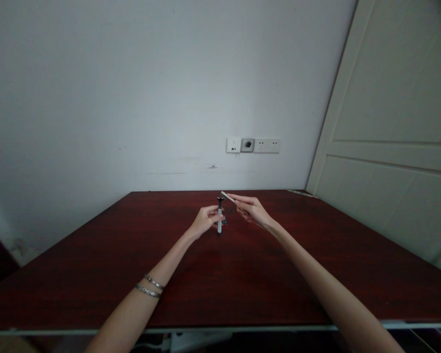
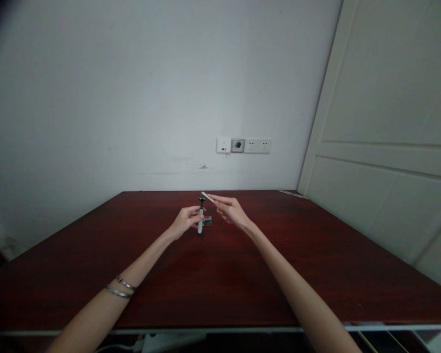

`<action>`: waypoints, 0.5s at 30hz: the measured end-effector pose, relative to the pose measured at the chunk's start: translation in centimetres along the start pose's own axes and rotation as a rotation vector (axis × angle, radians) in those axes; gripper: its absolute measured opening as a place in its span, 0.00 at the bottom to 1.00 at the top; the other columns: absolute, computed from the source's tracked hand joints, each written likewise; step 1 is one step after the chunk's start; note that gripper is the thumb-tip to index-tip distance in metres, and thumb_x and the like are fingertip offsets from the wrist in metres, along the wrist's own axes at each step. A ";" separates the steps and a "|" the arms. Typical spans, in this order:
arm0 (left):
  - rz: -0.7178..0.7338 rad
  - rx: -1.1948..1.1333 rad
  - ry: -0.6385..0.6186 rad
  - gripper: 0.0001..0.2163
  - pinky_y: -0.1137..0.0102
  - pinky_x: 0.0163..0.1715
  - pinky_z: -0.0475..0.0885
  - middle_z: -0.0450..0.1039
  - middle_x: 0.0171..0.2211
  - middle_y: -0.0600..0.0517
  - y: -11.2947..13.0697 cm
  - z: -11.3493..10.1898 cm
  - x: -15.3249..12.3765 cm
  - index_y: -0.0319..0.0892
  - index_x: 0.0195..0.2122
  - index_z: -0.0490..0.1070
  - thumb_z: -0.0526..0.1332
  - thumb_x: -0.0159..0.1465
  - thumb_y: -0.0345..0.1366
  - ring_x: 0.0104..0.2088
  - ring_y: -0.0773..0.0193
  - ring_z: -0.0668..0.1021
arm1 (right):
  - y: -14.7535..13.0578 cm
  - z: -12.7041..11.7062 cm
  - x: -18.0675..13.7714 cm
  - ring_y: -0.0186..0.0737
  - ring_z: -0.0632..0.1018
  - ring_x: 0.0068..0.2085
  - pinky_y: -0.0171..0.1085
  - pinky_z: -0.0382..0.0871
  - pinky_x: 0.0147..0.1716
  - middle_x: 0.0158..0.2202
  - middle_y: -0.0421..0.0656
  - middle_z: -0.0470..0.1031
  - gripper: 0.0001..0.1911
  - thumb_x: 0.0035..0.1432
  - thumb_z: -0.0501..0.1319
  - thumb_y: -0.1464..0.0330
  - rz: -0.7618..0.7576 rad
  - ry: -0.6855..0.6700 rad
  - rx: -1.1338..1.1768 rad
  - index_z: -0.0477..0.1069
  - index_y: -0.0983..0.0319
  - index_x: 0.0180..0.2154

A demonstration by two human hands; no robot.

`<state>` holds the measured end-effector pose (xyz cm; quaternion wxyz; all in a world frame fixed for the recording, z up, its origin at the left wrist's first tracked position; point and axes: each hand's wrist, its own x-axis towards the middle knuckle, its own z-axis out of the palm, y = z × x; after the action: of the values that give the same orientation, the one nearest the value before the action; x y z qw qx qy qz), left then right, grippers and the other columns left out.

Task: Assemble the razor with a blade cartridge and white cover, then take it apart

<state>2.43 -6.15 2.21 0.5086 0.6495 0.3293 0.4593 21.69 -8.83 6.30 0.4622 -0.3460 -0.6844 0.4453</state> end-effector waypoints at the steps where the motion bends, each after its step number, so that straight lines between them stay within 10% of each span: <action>1: -0.002 0.001 0.004 0.16 0.71 0.22 0.72 0.72 0.27 0.49 -0.1 0.0 0.0 0.35 0.39 0.69 0.65 0.50 0.37 0.27 0.62 0.77 | 0.0 -0.2 0.2 0.29 0.66 0.19 0.29 0.58 0.17 0.21 0.39 0.70 0.25 0.53 0.57 0.60 -0.057 0.011 -0.095 0.67 0.61 0.52; 6: -0.021 -0.030 0.012 0.16 0.72 0.19 0.71 0.72 0.27 0.49 -0.2 -0.1 0.1 0.34 0.39 0.70 0.65 0.50 0.37 0.25 0.63 0.77 | 0.6 -1.5 1.5 0.46 0.72 0.48 0.44 0.63 0.48 0.48 0.43 0.73 0.19 0.56 0.54 0.61 -0.283 0.001 -0.442 0.70 0.57 0.48; 15: -0.065 -0.064 -0.002 0.16 0.73 0.18 0.71 0.72 0.26 0.49 -0.3 -0.1 0.0 0.34 0.38 0.70 0.64 0.50 0.37 0.22 0.65 0.75 | 1.2 -1.9 1.7 0.46 0.71 0.50 0.46 0.60 0.52 0.49 0.43 0.72 0.18 0.58 0.54 0.62 -0.316 -0.006 -0.440 0.70 0.58 0.49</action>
<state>2.37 -6.06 1.97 0.5443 0.6223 0.3347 0.4521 22.96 -6.38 6.03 0.4377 -0.3258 -0.8115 0.2093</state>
